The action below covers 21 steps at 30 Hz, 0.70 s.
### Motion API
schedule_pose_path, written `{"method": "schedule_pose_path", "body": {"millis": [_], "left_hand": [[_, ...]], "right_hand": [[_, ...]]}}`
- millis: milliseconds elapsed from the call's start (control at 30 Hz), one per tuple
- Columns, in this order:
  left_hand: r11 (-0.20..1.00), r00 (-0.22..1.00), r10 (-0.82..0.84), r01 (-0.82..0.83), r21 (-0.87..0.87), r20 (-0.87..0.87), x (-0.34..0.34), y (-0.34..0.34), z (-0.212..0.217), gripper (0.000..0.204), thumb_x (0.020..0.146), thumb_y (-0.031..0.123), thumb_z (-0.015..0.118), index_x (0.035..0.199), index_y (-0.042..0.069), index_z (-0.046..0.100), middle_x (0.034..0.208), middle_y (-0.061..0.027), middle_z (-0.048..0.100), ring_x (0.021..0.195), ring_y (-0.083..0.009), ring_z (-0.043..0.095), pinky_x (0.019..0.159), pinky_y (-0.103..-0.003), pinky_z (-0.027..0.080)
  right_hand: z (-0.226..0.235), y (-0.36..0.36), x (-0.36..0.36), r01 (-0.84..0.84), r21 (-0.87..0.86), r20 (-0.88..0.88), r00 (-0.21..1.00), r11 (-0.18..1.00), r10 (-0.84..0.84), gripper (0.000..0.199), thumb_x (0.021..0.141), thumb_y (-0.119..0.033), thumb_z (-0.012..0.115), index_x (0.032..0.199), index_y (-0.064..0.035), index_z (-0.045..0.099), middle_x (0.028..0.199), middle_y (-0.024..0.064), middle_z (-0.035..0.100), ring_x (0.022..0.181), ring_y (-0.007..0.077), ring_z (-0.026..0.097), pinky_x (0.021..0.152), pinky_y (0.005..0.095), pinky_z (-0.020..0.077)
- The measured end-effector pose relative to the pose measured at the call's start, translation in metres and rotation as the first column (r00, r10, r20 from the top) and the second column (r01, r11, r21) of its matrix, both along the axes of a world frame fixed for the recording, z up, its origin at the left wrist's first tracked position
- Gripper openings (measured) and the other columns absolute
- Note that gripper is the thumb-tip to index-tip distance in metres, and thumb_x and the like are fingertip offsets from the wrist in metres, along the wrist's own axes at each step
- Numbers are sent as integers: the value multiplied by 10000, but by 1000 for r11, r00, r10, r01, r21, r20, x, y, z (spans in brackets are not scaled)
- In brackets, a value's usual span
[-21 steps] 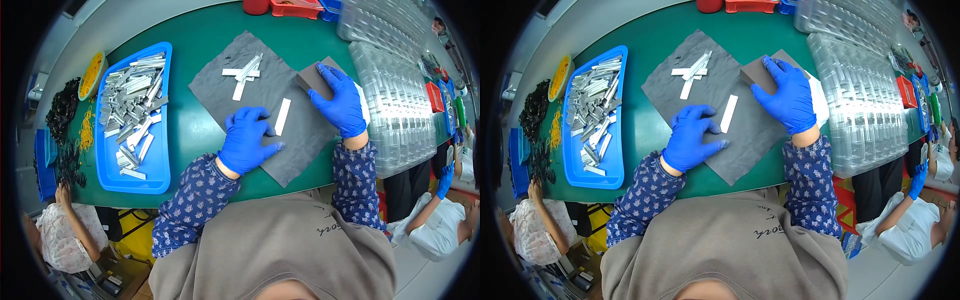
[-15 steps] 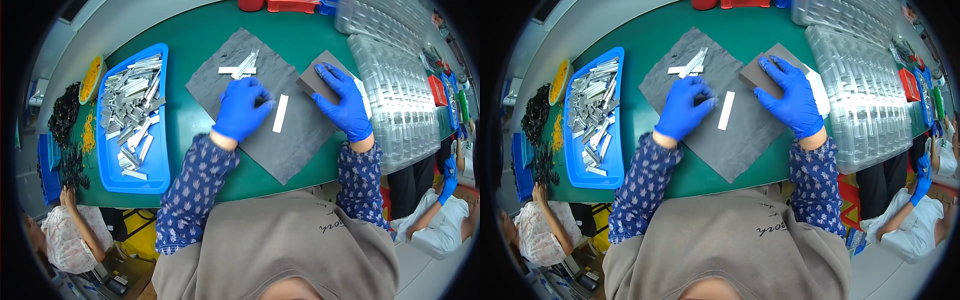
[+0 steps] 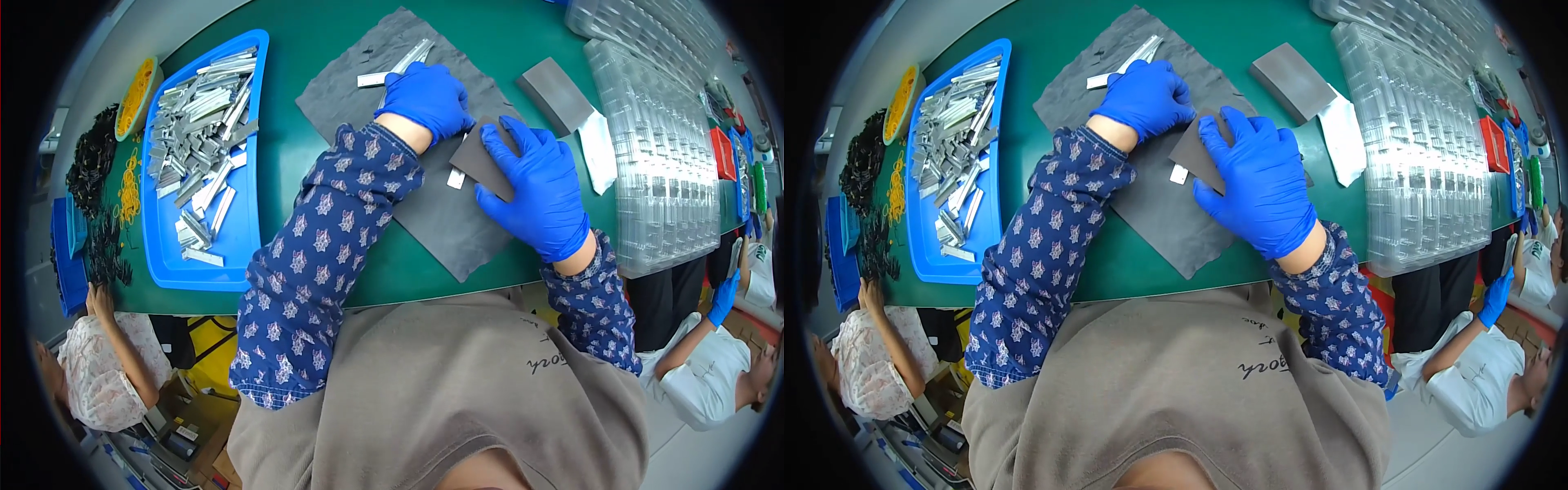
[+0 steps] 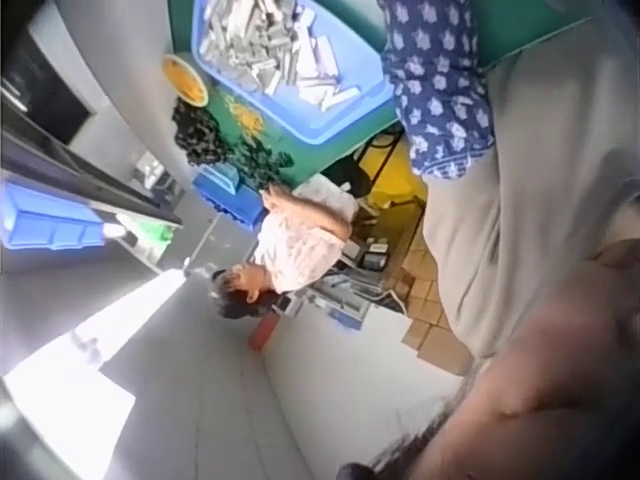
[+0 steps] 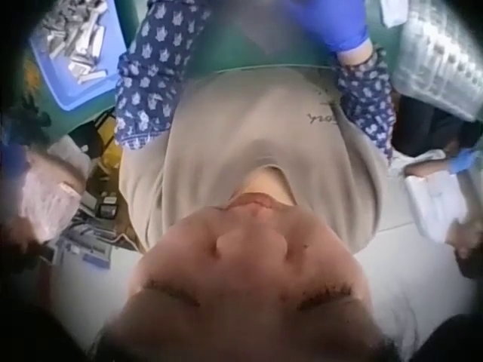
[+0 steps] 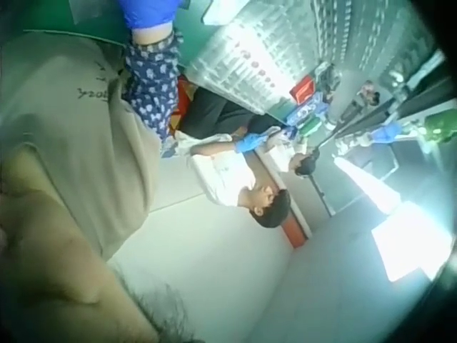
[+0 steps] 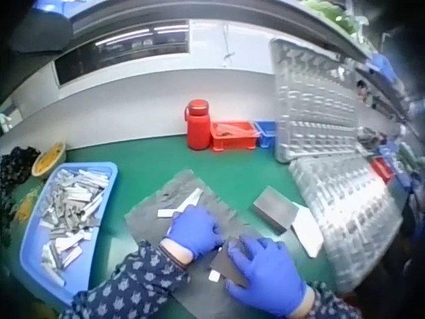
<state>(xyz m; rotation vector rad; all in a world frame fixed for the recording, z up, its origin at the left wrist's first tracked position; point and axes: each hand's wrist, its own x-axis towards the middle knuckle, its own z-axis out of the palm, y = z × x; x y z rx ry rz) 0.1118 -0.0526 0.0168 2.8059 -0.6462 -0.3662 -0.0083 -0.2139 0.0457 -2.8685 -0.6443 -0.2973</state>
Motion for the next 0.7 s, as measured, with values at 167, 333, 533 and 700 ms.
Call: {"method": "schedule_pose_path", "body": {"millis": [167,333,533,700], "left_hand": [[998,994,40,-36,-43,100,-3,1,-8,287,690,427,733,810,167,741,899,-38,659,916,-291,623,841,-498,434],[999,995,45,-44,-14,87,-2,-1,-6,323,675,460,759,840,184,748,932,-31,657,938,-279,615,857,-500,422],[999,997,51,-50,-12,54,-2,-2,-4,404,650,526,771,861,182,749,934,-27,648,951,-282,604,866,-491,417],[999,994,33,-32,-10,100,-4,-1,-4,425,637,546,772,862,186,752,954,-30,650,946,-282,607,840,-483,432]], "right_hand": [[6,-1,1,-118,5,-87,989,993,118,607,693,-276,715,1261,-100,594,1241,166,565,1003,347,568,875,436,455],[-2,6,-5,-44,13,-60,997,999,45,595,689,-276,715,1246,-100,602,1233,167,568,978,341,573,850,429,470],[9,14,-10,-79,-35,-179,981,996,72,608,686,-277,715,1252,-95,592,1238,169,562,950,334,568,838,421,474],[1,22,-26,-137,30,-129,982,990,140,624,696,-283,714,1274,-95,575,1243,169,554,964,335,560,843,422,464]]}}
